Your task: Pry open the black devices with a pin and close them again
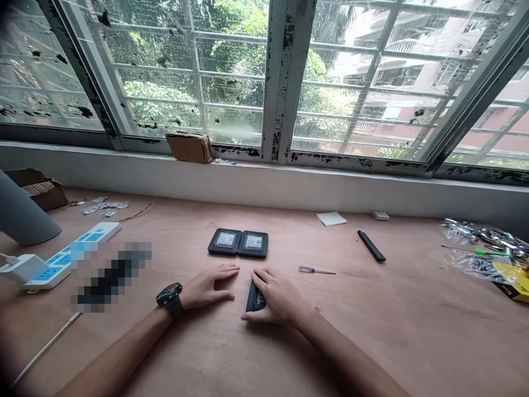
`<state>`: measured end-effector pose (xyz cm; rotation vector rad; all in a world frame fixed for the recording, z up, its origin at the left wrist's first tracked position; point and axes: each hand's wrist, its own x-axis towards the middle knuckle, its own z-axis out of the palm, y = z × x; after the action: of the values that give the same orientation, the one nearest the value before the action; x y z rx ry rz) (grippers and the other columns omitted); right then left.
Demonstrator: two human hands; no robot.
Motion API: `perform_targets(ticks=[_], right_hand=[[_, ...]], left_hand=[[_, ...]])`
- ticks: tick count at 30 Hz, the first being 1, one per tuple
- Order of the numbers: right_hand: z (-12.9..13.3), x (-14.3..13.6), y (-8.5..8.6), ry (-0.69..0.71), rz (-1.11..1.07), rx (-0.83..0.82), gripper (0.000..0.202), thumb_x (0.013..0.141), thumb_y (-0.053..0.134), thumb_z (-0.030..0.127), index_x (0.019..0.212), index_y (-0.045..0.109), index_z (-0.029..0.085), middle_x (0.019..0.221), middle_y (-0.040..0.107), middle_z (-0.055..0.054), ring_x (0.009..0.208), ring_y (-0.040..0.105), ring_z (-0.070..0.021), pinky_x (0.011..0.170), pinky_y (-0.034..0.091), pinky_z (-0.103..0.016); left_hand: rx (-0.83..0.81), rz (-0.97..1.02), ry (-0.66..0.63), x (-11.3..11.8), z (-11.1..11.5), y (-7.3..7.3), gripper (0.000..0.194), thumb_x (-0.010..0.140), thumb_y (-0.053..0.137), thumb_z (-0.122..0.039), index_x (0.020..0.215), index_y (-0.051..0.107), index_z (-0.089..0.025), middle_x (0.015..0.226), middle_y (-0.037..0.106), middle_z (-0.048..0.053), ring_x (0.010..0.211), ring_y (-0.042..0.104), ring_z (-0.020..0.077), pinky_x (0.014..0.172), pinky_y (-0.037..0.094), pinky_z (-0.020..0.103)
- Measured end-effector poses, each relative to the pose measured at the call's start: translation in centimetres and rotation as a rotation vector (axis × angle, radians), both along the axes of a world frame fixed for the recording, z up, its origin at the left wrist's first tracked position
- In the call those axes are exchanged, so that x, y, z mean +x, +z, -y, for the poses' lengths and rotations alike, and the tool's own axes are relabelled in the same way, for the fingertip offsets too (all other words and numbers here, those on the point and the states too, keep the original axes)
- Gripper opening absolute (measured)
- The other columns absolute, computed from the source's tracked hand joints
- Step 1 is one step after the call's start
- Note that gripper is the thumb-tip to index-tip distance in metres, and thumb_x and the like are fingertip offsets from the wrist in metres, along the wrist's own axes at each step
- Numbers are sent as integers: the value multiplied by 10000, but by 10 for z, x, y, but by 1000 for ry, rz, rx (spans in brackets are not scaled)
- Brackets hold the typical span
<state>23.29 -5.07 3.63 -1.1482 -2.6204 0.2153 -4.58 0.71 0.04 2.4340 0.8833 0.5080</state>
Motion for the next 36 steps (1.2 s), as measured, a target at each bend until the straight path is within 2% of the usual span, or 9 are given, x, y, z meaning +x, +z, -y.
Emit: perform_targets(ticks=[8,12,16,19,22,25,29,33,36], right_hand=[[-2,4,-5,17,-3,-34,1024,769,631,819,1537,443,169,1524,512,-174,1351,496,-406,1126,419,-548],[-4,19,-5,9,-36,-78,1106,771,654,796,1620,262,205,1626,366,-160,1446,394,-405,1183,345,-574],[0,46,-11,4,-57,-45,1204,759,681,779,1648,92,221,1671,259,-153,1511,281,-414,1227,253,-604],[8,62,-26,14,-48,25,1261,736,693,788,1649,44,209,1685,201,-162,1529,209,-439,1235,208,-630],[14,70,-40,2,-44,51,1249,765,684,763,1646,18,181,1696,132,-170,1540,155,-444,1241,183,-632],[16,70,-46,-18,-37,18,1190,818,665,711,1644,4,167,1700,97,-170,1549,137,-425,1242,206,-615],[16,70,-42,-15,-23,-82,1129,856,645,672,1645,11,174,1699,128,-166,1543,210,-381,1229,294,-557],[15,71,-39,7,-47,-137,1105,862,646,668,1647,37,182,1699,151,-156,1546,211,-361,1234,300,-529],[12,72,-38,27,-48,-146,1100,862,641,681,1647,53,182,1699,145,-160,1551,188,-366,1241,279,-540]], left_hand=[[5,27,41,0,1,0,649,905,722,-520,1459,552,-228,1481,565,82,1394,513,272,1192,382,423],[48,27,57,0,3,2,586,918,709,-509,1423,590,-237,1450,598,74,1379,526,285,1171,415,429],[223,-8,66,4,18,11,315,1019,577,-380,1281,678,-235,1268,715,71,1205,659,266,1087,507,418],[452,10,-32,17,37,14,321,1049,516,-342,1315,642,-215,1284,704,90,1238,646,268,1162,445,471],[587,11,-242,36,56,10,464,1027,573,-411,1433,537,-191,1454,587,128,1409,493,309,1205,396,492],[564,1,-347,53,69,2,458,1057,515,-282,1499,455,-180,1489,549,130,1447,440,294,1206,400,460],[486,-6,-338,61,74,-8,486,1035,415,-88,1517,429,-151,1506,529,114,1440,449,262,1213,394,422],[461,25,-304,63,73,-15,485,1038,384,-63,1510,441,-159,1516,517,103,1442,444,232,1223,382,410],[444,19,-298,64,74,-14,496,1045,373,-65,1526,423,-174,1520,509,105,1437,449,224,1220,388,404]])
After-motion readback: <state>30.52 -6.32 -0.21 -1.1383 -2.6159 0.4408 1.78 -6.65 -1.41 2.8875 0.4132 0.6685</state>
